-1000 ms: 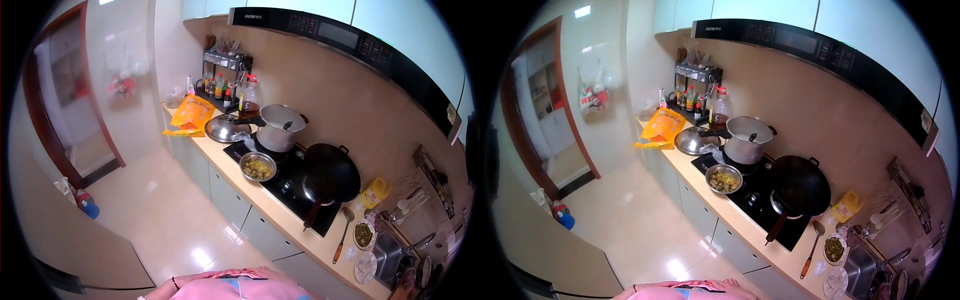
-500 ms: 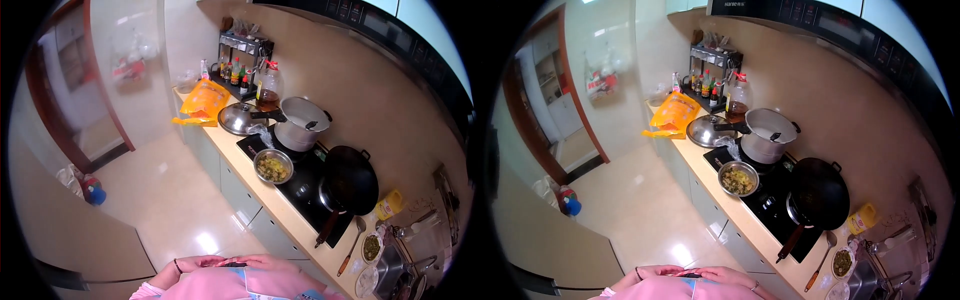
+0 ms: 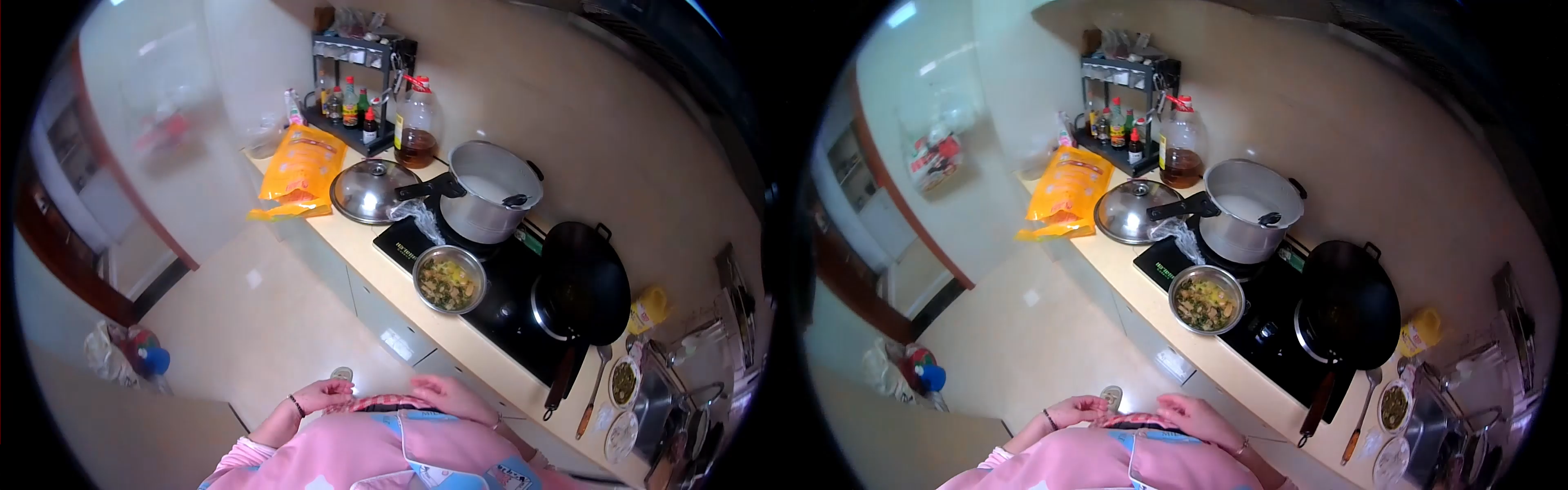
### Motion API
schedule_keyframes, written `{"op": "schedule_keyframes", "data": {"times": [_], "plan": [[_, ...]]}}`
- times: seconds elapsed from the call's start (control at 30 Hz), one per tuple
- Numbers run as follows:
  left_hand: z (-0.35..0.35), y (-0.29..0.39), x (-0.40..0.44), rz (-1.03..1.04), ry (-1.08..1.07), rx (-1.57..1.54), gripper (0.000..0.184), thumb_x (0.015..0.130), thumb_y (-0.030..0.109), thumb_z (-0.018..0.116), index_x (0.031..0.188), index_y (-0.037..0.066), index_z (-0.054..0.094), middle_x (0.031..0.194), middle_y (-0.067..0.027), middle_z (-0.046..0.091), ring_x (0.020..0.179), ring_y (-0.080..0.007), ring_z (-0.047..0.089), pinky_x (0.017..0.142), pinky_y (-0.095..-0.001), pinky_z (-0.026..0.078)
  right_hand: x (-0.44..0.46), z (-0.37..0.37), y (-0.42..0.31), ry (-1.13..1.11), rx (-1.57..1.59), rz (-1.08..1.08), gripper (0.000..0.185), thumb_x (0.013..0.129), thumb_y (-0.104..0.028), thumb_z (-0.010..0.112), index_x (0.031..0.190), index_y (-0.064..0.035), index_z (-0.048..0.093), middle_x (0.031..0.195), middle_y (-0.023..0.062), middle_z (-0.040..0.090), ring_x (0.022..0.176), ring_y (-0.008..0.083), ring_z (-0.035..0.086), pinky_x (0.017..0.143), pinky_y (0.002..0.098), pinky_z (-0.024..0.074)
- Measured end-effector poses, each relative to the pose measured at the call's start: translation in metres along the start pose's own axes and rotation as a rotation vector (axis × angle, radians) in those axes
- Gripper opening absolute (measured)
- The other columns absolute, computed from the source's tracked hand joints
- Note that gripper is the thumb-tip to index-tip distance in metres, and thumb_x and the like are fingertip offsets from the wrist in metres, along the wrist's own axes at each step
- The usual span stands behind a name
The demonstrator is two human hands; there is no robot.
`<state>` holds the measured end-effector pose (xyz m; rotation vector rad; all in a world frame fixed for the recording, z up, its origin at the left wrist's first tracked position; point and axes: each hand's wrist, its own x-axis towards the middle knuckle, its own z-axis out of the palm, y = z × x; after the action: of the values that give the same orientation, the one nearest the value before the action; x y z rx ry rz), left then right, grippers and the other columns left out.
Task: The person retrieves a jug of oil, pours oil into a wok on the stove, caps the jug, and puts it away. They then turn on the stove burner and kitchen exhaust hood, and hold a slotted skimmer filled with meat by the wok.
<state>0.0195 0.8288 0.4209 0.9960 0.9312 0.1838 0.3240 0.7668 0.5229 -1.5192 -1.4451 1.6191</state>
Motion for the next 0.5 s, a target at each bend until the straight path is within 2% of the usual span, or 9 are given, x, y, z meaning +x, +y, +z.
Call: {"op": "schedule_keyframes", "data": {"times": [0.13,0.27,0.37,0.4,0.47,0.5], "plan": [[-0.070,0.027,0.026,0.083,-0.018,0.160,0.035,0.081,0.016,0.064,0.112,0.003,0.053,0.098,-0.0013,0.058,0.090,-0.0094,0.054,0.082,-0.0233,0.043,0.052,0.015,-0.022,0.224,-0.006,-0.043,0.034,0.086,-0.023,0.056,0.111,0.0006,0.055,0.099,0.0132,0.063,0.089,0.0179,0.060,0.080,0.0278,0.0467],[-0.120,0.064,0.056,0.170,-0.017,0.287,0.031,0.082,0.014,0.063,0.109,0.001,0.054,0.092,-0.0007,0.059,0.082,-0.0082,0.054,0.075,-0.0218,0.045,0.086,0.030,-0.053,0.238,-0.028,-0.012,0.034,0.085,-0.024,0.057,0.109,0.0001,0.056,0.100,0.0148,0.062,0.091,0.0199,0.061,0.081,0.0291,0.0469],[-0.136,0.101,0.086,0.181,-0.064,0.390,0.031,0.082,0.014,0.061,0.109,0.000,0.054,0.090,-0.0009,0.059,0.080,-0.0083,0.054,0.074,-0.0218,0.046,0.098,0.040,-0.053,0.281,0.001,-0.026,0.035,0.085,-0.025,0.057,0.110,-0.0001,0.055,0.099,0.0140,0.062,0.092,0.0204,0.061,0.081,0.0295,0.0469],[-0.139,0.108,0.100,0.235,-0.059,0.470,0.031,0.082,0.018,0.062,0.108,0.001,0.055,0.086,-0.0027,0.060,0.076,-0.0098,0.055,0.071,-0.0234,0.047,0.098,0.045,-0.054,0.308,0.010,-0.011,0.035,0.085,-0.025,0.057,0.110,-0.0001,0.055,0.099,0.0140,0.062,0.092,0.0204,0.061,0.081,0.0295,0.0469],[-0.151,0.104,0.131,0.299,-0.102,0.612,0.031,0.081,0.021,0.062,0.106,0.003,0.056,0.084,-0.0036,0.061,0.074,-0.0107,0.056,0.070,-0.0246,0.047,0.094,0.049,-0.059,0.463,0.045,0.077,0.034,0.086,-0.020,0.058,0.114,-0.0014,0.053,0.102,0.0080,0.061,0.091,0.0129,0.057,0.081,0.0253,0.0455],[-0.150,0.108,0.152,0.386,-0.114,0.736,0.031,0.080,0.023,0.062,0.105,0.005,0.058,0.082,-0.0045,0.061,0.072,-0.0116,0.056,0.069,-0.0258,0.048,0.087,0.045,-0.064,0.543,0.030,0.071,0.034,0.086,-0.020,0.058,0.114,-0.0014,0.053,0.102,0.0080,0.061,0.091,0.0129,0.057,0.081,0.0253,0.0455]]}}
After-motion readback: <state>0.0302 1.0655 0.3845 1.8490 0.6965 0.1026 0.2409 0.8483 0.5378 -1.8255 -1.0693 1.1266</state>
